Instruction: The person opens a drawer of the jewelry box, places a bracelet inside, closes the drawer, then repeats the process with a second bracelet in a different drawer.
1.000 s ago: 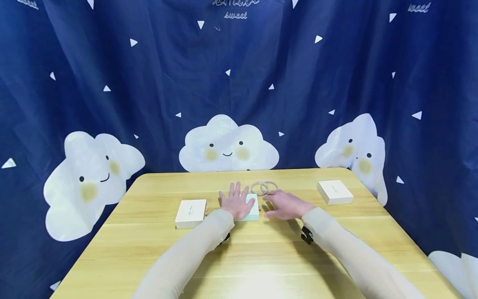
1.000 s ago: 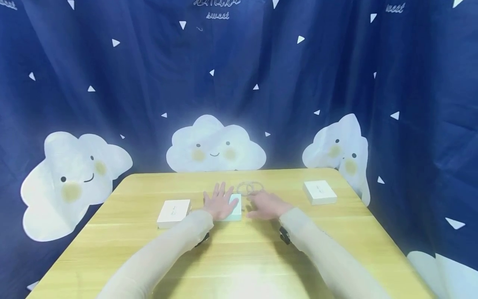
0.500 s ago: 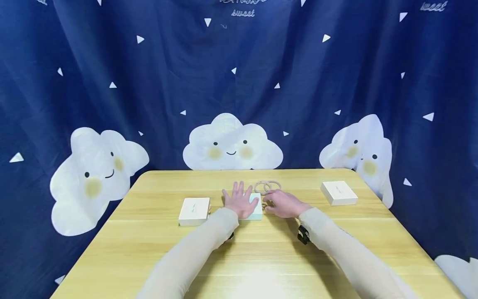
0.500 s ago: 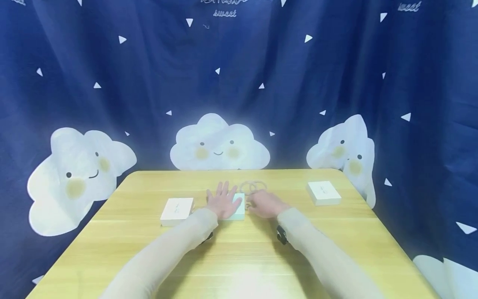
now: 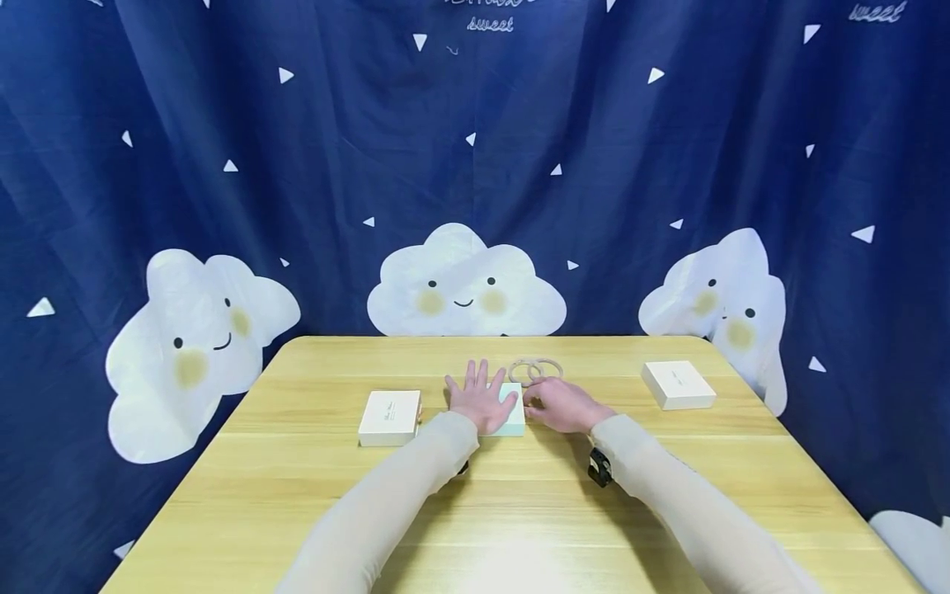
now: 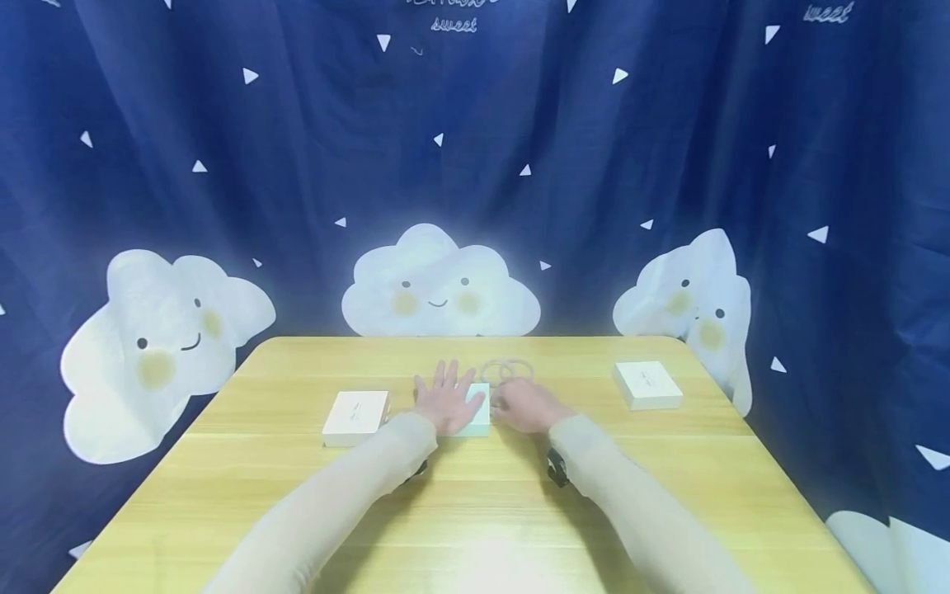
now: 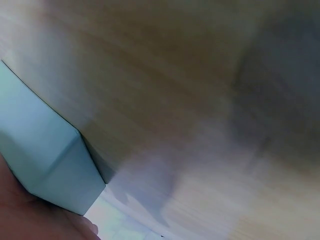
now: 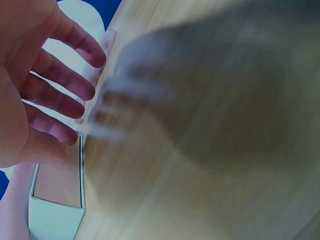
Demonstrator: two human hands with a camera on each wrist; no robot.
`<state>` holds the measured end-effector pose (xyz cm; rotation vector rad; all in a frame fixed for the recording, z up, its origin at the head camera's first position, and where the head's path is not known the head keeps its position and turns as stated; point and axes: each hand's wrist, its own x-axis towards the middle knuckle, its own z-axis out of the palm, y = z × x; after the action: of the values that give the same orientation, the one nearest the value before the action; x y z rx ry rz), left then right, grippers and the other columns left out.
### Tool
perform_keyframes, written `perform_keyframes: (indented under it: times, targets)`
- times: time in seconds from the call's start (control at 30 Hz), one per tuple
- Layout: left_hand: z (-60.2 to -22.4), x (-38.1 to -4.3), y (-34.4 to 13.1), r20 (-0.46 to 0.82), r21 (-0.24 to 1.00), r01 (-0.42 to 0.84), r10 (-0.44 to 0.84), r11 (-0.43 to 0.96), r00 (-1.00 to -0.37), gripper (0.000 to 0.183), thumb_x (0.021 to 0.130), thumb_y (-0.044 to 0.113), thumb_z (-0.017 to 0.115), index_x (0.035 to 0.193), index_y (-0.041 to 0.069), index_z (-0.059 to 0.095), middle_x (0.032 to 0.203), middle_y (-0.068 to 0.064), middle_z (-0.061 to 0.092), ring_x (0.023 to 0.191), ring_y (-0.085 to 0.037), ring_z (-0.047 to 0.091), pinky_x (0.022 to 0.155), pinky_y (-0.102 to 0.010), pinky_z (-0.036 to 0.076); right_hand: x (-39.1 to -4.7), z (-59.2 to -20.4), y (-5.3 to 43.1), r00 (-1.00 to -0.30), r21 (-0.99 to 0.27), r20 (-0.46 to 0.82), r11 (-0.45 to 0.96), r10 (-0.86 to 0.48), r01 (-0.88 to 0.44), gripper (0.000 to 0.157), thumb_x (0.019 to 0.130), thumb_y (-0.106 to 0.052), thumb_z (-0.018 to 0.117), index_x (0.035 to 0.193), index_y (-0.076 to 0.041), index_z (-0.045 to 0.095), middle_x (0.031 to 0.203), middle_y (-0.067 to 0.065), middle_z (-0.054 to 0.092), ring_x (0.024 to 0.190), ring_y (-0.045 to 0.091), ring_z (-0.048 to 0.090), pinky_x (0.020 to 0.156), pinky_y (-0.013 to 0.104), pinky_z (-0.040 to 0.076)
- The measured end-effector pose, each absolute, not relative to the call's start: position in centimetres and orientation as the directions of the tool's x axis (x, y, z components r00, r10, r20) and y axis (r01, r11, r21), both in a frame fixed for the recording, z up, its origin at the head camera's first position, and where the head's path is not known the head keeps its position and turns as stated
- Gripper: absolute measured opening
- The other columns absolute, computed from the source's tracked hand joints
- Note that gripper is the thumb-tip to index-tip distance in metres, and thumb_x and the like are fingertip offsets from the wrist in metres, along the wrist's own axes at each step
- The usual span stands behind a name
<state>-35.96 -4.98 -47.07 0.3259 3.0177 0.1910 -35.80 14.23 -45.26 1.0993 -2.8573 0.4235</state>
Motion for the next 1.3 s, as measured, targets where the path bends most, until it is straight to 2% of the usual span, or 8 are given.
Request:
perform_keyframes:
  times: [0.3, 0.63, 1.0, 1.3]
  targets:
    - [-47.5, -36.3, -4.9, -0.085, 0.126, 0.197, 0.208, 0.972, -0.974, 0.067, 0.103, 0.064, 0.014, 0.163, 0.033, 0.016, 0.171, -0.007, 0.004, 0.157, -0.031, -0.003, 0.116, -0.075, 0.005, -36.0, -45.8, 14.0, -0.770, -0.235, 0.157, 0.734, -0.618, -0.637, 0.008, 0.093, -0.014, 0.070, 0.097, -0.013, 0.077, 0.128, 0.014, 0.068, 0.123, 0.032, 0.063, 0.101, 0.049, 0.052]
    - [-47.1, -35.8, -4.9, -0.071, 0.143, 0.195, 0.206, 0.970, -0.976, 0.066, 0.103, 0.063, 0.017, 0.162, 0.033, 0.020, 0.171, -0.008, 0.007, 0.157, -0.032, 0.000, 0.116, -0.074, 0.007, -36.1, -46.2, 13.9, -0.764, -0.209, 0.180, 0.735, -0.620, -0.645, 0.010, 0.093, -0.014, 0.070, 0.084, -0.019, 0.072, 0.126, 0.012, 0.070, 0.122, 0.030, 0.064, 0.097, 0.048, 0.054]
    - [-46.6, -35.7, -4.8, -0.075, 0.140, 0.195, 0.206, 0.971, -0.976, 0.066, 0.104, 0.062, 0.018, 0.162, 0.032, 0.021, 0.171, -0.008, 0.009, 0.158, -0.032, 0.001, 0.116, -0.074, 0.009, -36.0, -46.3, 13.9, -0.746, -0.180, 0.225, 0.725, -0.627, -0.664, 0.012, 0.090, -0.009, 0.071, 0.081, -0.018, 0.073, 0.110, 0.005, 0.074, 0.104, 0.024, 0.069, 0.085, 0.040, 0.058]
    - [-46.8, -35.7, -4.9, -0.070, 0.147, 0.194, 0.206, 0.970, -0.976, 0.066, 0.104, 0.062, 0.019, 0.162, 0.031, 0.022, 0.170, -0.008, 0.010, 0.157, -0.032, 0.002, 0.116, -0.074, 0.009, -35.9, -46.1, 13.9, -0.765, -0.211, 0.215, 0.736, -0.607, -0.643, 0.009, 0.090, -0.011, 0.073, 0.085, -0.017, 0.077, 0.115, 0.009, 0.074, 0.112, 0.027, 0.068, 0.091, 0.045, 0.057]
